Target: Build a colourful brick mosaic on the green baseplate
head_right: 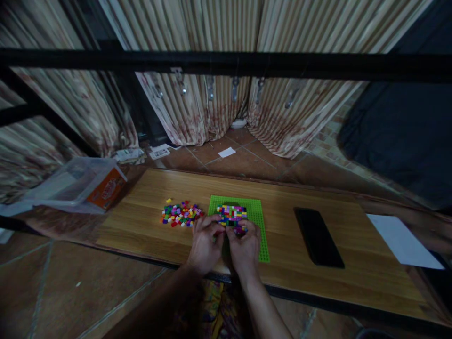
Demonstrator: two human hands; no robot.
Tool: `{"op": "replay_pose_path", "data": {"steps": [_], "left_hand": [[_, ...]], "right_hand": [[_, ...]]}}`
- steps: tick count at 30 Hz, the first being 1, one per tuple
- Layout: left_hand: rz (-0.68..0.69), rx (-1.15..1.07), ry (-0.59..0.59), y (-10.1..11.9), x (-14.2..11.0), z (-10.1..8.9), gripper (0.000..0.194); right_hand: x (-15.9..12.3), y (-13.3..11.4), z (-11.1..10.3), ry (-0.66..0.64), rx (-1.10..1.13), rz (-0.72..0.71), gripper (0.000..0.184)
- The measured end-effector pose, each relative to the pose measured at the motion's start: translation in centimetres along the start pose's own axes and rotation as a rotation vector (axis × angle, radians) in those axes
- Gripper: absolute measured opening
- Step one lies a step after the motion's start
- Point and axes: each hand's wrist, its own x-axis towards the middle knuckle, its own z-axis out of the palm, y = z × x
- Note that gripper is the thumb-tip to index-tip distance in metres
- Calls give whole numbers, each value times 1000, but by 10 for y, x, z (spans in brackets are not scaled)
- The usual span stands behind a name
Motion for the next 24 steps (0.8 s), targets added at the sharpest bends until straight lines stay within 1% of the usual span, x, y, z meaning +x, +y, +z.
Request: {"op": "replay_pose_path", "data": {"steps": [2, 5, 7, 10, 13, 16, 20, 24], "left_hand": [[-1, 0, 12, -6, -8, -9, 16], [-51, 31, 59, -26, -20, -29, 20], [-107, 92, 105, -43, -24, -41, 16], [-148, 151, 147, -61, -23, -51, 10], [-127, 220, 148, -68, -16, -50, 16], [-72, 301, 112, -68, -8, -44, 24], [-66, 333, 83, -68, -3, -41, 17], [-81, 265, 90, -67, -4, -48, 14]], "right_hand": [[-1, 3, -4, -20, 53, -11, 39], [-5, 7, -13, 44, 145, -30, 37], [-9, 9, -19, 97, 201, -32, 33], [-17, 9, -24, 103, 248, -8, 30], [-26, 9, -24, 58, 278, -4, 28], [-34, 10, -25, 19, 307, -21, 27], [-38, 16, -30, 23, 324, 2, 27], [-40, 16, -34, 47, 303, -8, 26]]}}
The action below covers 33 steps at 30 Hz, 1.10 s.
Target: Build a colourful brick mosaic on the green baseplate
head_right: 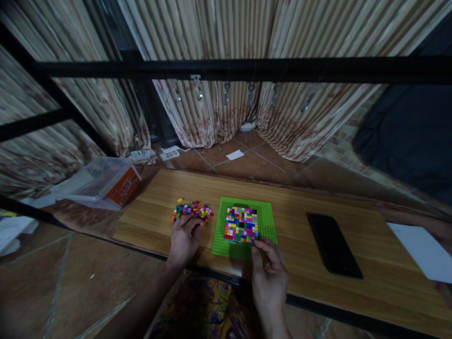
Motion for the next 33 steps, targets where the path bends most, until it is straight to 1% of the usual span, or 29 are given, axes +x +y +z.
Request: {"op": "replay_pose_path", "data": {"steps": [3, 5, 8, 10, 14, 17, 20, 24, 27, 30, 33], "left_hand": [[-31, -156, -45, 6, -7, -7, 13], [-49, -278, -122, 15, -14, -8, 13], [-33, -390, -234, 30, -21, -4, 10], [-28, -427, -258, 38, -20, 0, 10], [-25, -475, -263, 51, -8, 5, 11], [22, -472, -263, 58, 1, 8, 12], [70, -424, -227, 63, 6, 13, 12], [93, -328, -166, 67, 7, 23, 13], [87, -281, -142, 68, 7, 27, 13], [60, -280, -128, 69, 7, 29, 11], [30, -282, -109, 70, 7, 28, 11]], "right_hand": [[-5, -3, 4, -29, 8, 3, 24], [-10, -4, 7, -67, 22, 9, 23], [-15, -2, 10, -103, 6, 17, 22], [-16, 0, 8, -112, -6, 28, 22], [-13, 3, -1, -116, -8, 77, 24], [-11, 6, -5, -113, -9, 108, 27], [-10, 7, -6, -102, -11, 99, 27], [-10, 6, -5, -107, -24, 85, 26], [-9, 5, -6, -111, -24, 91, 25], [-7, 3, -5, -114, -28, 84, 26], [2, -2, -1, -107, -47, 31, 24]]}}
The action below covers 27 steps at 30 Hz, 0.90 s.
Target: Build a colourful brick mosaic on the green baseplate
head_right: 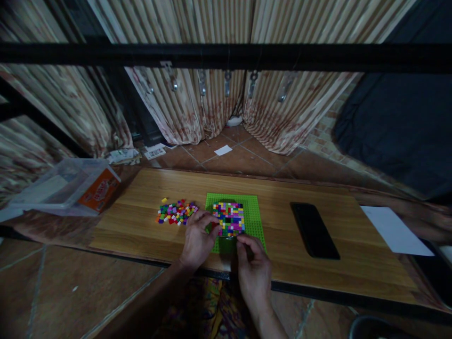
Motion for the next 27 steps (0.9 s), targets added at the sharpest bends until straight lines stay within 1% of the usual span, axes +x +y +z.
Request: {"op": "replay_pose_path", "data": {"steps": [3, 6, 8, 12, 16, 20, 27], "left_hand": [[2, 9, 15, 1, -1, 0, 7], [14, 25, 31, 1, -3, 1, 6], [16, 36, 34, 0, -4, 2, 8], [22, 55, 35, 0, -5, 3, 13], [28, 70, 48, 0, -6, 5, 12], [32, 87, 57, -1, -7, 8, 11], [23, 76, 78, 0, -9, 12, 9]], "right_hand": [[14, -8, 6, 16, -58, -111, 22], [30, -17, 13, 27, -186, -227, 21], [37, -21, 19, 27, -278, -264, 24], [44, -23, 32, 23, -372, -258, 35], [45, -20, 40, 38, -378, -243, 40], [46, -21, 42, 52, -324, -238, 41], [48, -22, 43, 34, -282, -159, 45]]}}
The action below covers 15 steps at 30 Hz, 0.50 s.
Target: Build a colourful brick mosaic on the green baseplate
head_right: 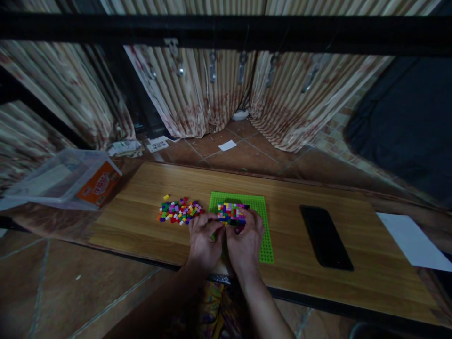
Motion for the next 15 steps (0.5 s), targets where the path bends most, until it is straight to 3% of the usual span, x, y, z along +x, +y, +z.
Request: {"op": "replay_pose_path", "data": {"steps": [10, 15], "left_hand": [[-20, 14, -3, 5, -2, -3, 11], [-35, 23, 40, -18, -12, -25, 13]], "right_hand": [[-3, 4, 1, 27, 36, 6, 47], [-12, 13, -8, 102, 62, 33, 49]]}}
